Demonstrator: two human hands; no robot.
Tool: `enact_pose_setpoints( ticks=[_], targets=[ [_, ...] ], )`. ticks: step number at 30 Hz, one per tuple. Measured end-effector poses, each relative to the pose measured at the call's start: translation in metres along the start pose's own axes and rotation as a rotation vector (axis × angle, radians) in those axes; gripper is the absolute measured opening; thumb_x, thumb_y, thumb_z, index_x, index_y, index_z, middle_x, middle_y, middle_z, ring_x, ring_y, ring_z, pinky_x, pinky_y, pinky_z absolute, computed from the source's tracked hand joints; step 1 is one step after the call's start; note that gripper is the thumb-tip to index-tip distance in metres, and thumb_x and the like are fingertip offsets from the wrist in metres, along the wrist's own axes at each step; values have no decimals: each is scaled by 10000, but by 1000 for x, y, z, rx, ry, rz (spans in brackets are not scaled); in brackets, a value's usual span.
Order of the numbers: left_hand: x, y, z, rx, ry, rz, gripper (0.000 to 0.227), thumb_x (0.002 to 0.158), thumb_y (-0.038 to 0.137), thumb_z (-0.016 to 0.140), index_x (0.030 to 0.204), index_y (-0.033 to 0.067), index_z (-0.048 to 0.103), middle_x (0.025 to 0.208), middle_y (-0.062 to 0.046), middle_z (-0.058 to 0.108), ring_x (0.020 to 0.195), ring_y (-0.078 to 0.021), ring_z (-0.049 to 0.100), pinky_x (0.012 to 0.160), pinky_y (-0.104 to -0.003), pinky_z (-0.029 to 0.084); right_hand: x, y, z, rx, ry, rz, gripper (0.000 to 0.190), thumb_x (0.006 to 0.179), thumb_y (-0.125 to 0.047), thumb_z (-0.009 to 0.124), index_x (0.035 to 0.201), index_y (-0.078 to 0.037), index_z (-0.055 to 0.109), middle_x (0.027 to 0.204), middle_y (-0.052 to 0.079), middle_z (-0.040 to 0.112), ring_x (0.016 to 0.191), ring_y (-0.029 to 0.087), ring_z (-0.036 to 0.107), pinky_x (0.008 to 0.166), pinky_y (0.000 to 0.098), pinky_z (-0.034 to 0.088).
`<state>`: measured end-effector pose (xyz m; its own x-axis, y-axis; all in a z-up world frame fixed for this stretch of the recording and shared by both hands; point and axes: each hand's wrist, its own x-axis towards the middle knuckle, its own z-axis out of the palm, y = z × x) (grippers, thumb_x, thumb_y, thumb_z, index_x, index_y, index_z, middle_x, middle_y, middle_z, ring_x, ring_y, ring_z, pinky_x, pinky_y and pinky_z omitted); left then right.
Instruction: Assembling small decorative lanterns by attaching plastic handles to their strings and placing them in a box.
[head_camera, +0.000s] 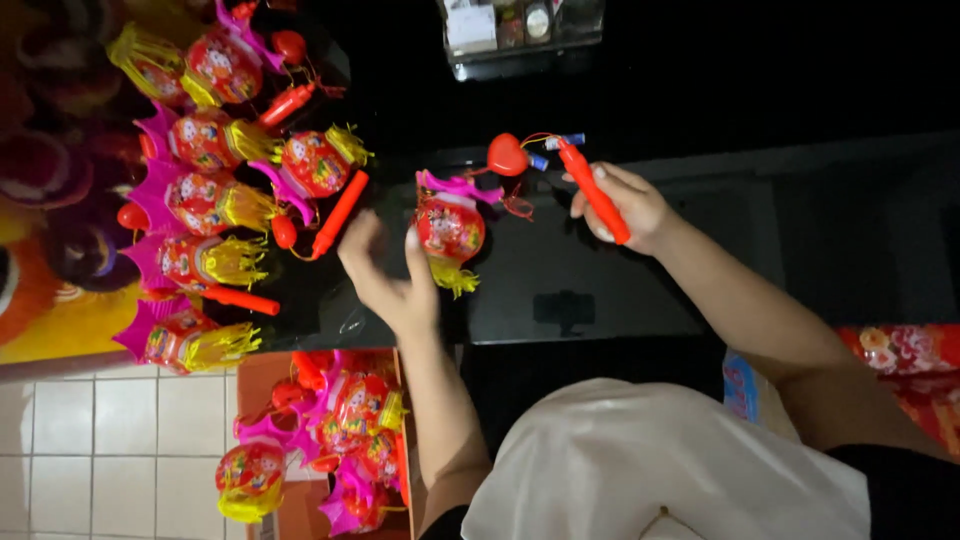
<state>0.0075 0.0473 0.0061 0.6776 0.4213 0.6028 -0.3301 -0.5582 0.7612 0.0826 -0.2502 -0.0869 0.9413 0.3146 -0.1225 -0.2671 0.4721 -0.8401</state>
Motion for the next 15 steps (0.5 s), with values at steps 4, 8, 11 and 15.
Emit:
enact_pose_setpoints(
  ticks=[4,8,11,15],
  targets=[
    [-38,18,52,-217,-114,-72,127,804,43,790,889,137,773,866,-56,741,843,-236,693,819,-307,550,4,-1,-7,51,-124,33,323,1119,-212,395,1286,44,501,717,262,574,297,171,439,251,223,316],
    [-53,18,107,-611,-717,-622,486,987,197,677,1336,-101,517,1216,-323,625,1136,-383,643,914,-468,566,7,18,-24,84,-113,14,285,1095,-136,432,1298,55,488,635,282,485,264,174,364,237,232,279],
    [-43,8,142,-740,-763,-618,580,1057,241,594,1470,-118,402,1345,-312,570,1230,-357,585,1073,-490,490,9,14,-27,71,-98,20,260,1092,-147,454,1202,78,524,593,234,459,250,131,328,217,215,242],
    [-34,-19,174,-1020,-800,-526,325,1085,133,569,1389,20,593,1260,-149,689,1143,-176,657,1023,-368,539,10,19,-35,-16,-74,-20,278,1099,-161,456,1104,85,585,551,180,474,247,91,342,206,197,246]
  ],
)
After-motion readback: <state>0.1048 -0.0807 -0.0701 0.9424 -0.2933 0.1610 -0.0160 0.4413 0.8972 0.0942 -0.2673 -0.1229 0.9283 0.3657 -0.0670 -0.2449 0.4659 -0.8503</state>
